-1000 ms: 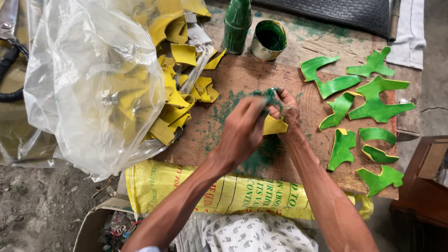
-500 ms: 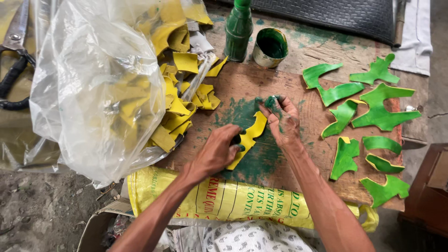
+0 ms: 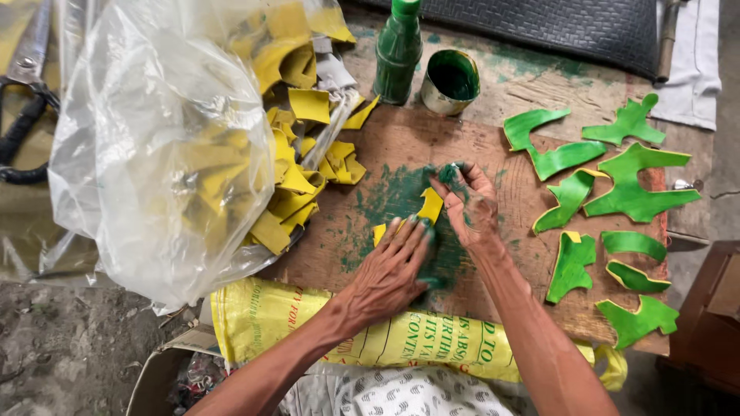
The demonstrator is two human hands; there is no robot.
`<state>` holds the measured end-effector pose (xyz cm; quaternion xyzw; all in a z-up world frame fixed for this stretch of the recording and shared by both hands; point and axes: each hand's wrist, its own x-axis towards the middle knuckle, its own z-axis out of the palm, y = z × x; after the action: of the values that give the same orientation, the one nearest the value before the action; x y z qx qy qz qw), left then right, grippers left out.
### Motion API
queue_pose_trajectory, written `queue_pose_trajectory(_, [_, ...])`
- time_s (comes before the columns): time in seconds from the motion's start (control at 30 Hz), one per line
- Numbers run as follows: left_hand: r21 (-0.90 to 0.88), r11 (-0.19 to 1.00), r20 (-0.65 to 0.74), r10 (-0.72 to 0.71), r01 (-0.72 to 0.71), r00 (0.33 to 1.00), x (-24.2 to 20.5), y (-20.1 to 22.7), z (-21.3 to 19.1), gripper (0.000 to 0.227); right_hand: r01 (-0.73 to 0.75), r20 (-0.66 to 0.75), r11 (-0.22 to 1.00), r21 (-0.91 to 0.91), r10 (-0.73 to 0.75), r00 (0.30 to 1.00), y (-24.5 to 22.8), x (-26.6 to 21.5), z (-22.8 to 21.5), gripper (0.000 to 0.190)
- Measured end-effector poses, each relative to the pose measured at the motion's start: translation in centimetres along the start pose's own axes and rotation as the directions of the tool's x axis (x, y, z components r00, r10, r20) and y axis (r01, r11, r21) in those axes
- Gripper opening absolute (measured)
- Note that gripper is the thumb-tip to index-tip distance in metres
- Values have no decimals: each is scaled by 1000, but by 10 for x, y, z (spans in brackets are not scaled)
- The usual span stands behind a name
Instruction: The person paints yellow foam pieces green using a small brush. They dip the brush into a green paint can, apply paint to each piece, and place finished pieces on the table. The person handles the pieces one at a time, turning them to cover all surfaces.
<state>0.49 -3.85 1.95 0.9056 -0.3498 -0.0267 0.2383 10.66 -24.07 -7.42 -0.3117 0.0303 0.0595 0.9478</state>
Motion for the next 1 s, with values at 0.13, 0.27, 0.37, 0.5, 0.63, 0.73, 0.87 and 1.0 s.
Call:
queue_pose_trajectory(0.13, [-8,999,-32,-37,37,999,20,-4,14,83,55,83,998,2,-55,995,-1,-1,-1,26])
queue_pose_trajectory(0.27, [39,999,-50,-1,3,999,-9,-2,10,73,4,78,998,65,-9,997,-5,1,4,26])
queue_pose_trajectory(0.37, [25,1000,-12,10,-10,1000,-19,-16,9,45,-1,87,998,58,-4,996,-4,-3,1,27])
queue_pose_trajectory(0.5, [-196,978,19,-67,69,998,1,-36,-3,25,-44,51,999,3,44,998,-11,-4,5,22])
queue_pose_trajectory(0.63, [-129,983,-308,-162,127,937,8,-17,-12,41,-46,-9,998,-45,45,999,-20,-14,11,16])
queue_pose_trajectory(0.73, [-113,941,-239,-338,320,910,16,1,-19,47,-49,-3,994,-97,49,999,-22,-21,9,16])
queue_pose_trajectory(0.87, [-77,882,-32,-469,466,883,25,1,-32,33,3,15,978,-211,0,1000,-16,-17,9,14])
queue_pose_trajectory(1.0, [-292,841,-79,-496,456,865,27,-10,-28,55,82,8,850,-521,-92,996,-11,-13,27,11])
